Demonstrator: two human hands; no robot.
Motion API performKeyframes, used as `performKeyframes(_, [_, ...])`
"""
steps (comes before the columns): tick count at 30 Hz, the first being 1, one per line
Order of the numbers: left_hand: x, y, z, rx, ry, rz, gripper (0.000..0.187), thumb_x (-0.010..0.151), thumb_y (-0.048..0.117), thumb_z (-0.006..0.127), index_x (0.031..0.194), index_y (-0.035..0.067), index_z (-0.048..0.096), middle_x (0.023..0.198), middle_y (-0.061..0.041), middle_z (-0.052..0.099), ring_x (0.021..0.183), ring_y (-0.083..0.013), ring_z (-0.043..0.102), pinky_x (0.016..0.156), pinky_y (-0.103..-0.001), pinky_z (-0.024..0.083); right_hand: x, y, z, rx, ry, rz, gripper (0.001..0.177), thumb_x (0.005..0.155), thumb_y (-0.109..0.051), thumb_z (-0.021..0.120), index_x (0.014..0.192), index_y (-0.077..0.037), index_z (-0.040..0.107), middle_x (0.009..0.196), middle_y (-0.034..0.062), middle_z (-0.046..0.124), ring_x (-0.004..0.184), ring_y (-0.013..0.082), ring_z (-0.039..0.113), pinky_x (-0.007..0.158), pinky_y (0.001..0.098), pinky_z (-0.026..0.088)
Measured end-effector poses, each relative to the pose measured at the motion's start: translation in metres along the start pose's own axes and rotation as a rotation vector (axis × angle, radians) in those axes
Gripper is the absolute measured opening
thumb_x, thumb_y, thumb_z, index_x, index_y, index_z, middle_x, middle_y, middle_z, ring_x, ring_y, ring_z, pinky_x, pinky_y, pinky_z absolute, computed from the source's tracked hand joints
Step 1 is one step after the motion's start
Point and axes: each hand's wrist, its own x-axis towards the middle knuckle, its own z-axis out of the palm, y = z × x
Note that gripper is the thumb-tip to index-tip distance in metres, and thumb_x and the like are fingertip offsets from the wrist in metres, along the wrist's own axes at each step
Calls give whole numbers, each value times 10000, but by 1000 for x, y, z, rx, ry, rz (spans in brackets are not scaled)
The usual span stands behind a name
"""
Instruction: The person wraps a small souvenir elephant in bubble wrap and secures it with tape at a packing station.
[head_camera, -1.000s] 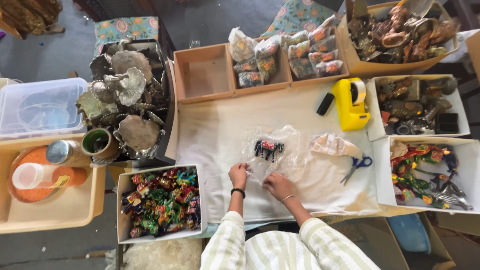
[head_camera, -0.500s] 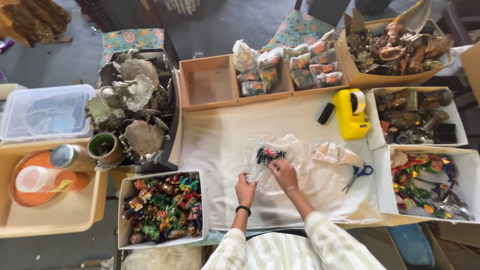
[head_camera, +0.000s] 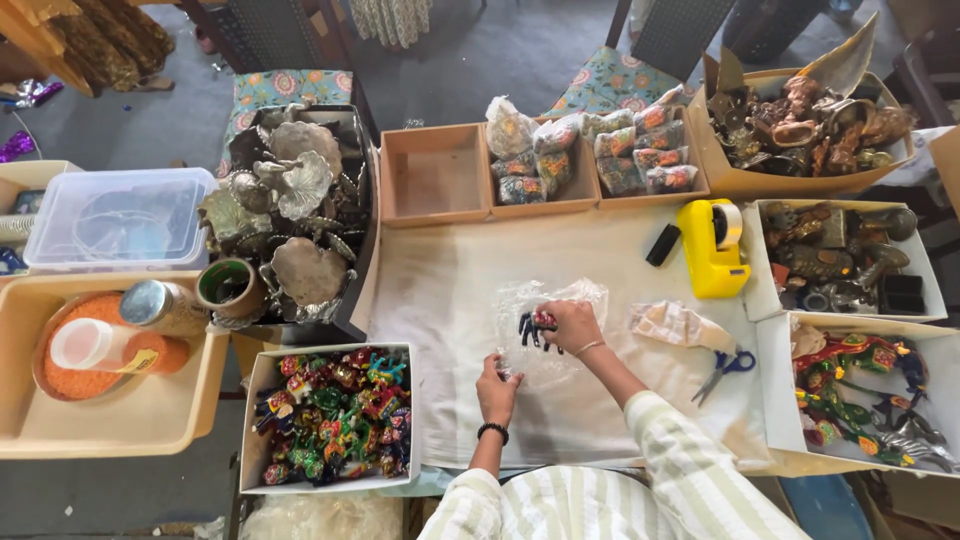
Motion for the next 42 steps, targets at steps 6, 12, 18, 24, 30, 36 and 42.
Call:
performKeyframes(6, [-3,9,-6,37,-2,-10,630,718,154,879,1283,147,600,917,-127,723,836,-301,706,778,-414,564,-19,28,21,-87,-73,-42,447,666,-289,822,1098,-225,724,1040,10,713,1028,220,671,933,430,414])
performKeyframes(12, [-21,26,-21,79,-11,17,723,736,170,866,1372,147,522,1001,-136,688,911,-302,675,826,-415,550,-26,19,5,-138,-137,6,506,713,-362,809,1198,-268,698,1112,-9,703,1065,206,662,950,451,396])
performKeyframes(18, [-26,29,-40,442,41,662,607,845,207,765,1404,154,535,1408,-119,537,1261,-342,489,1010,-486,429,-73,39,-28,-155,7,-383,334,946,-375,667,1224,-189,681,1236,20,684,1156,192,619,997,455,384])
performKeyframes(24, [-7,15,-54,662,-393,1062,636,757,396,780,1305,147,572,1351,-90,540,1306,-332,408,1011,-585,330,-137,101,-22,-178,-134,-536,380,864,-316,652,1216,-179,692,1322,54,651,1231,205,575,1048,467,325])
performKeyframes(30, [34,2,-38,608,-352,1016,220,879,218,722,1093,198,677,1174,15,705,1283,-223,579,1026,-490,400,-128,145,28,41,-21,-180,246,887,-347,665,1074,-232,775,1152,10,738,1107,174,654,997,432,397])
performKeyframes(36, [63,45,-19,154,-410,353,263,983,294,652,1174,113,663,969,-109,737,792,-264,712,746,-342,547,-94,117,27,363,28,440,472,920,-595,604,933,-155,775,731,94,749,729,249,738,775,366,539])
performKeyframes(42, [67,49,-20,58,-469,433,514,767,232,816,1190,61,578,847,-127,677,741,-213,637,690,-346,531,-89,119,37,350,69,640,581,905,-672,546,829,-142,770,698,86,752,743,279,742,783,388,540])
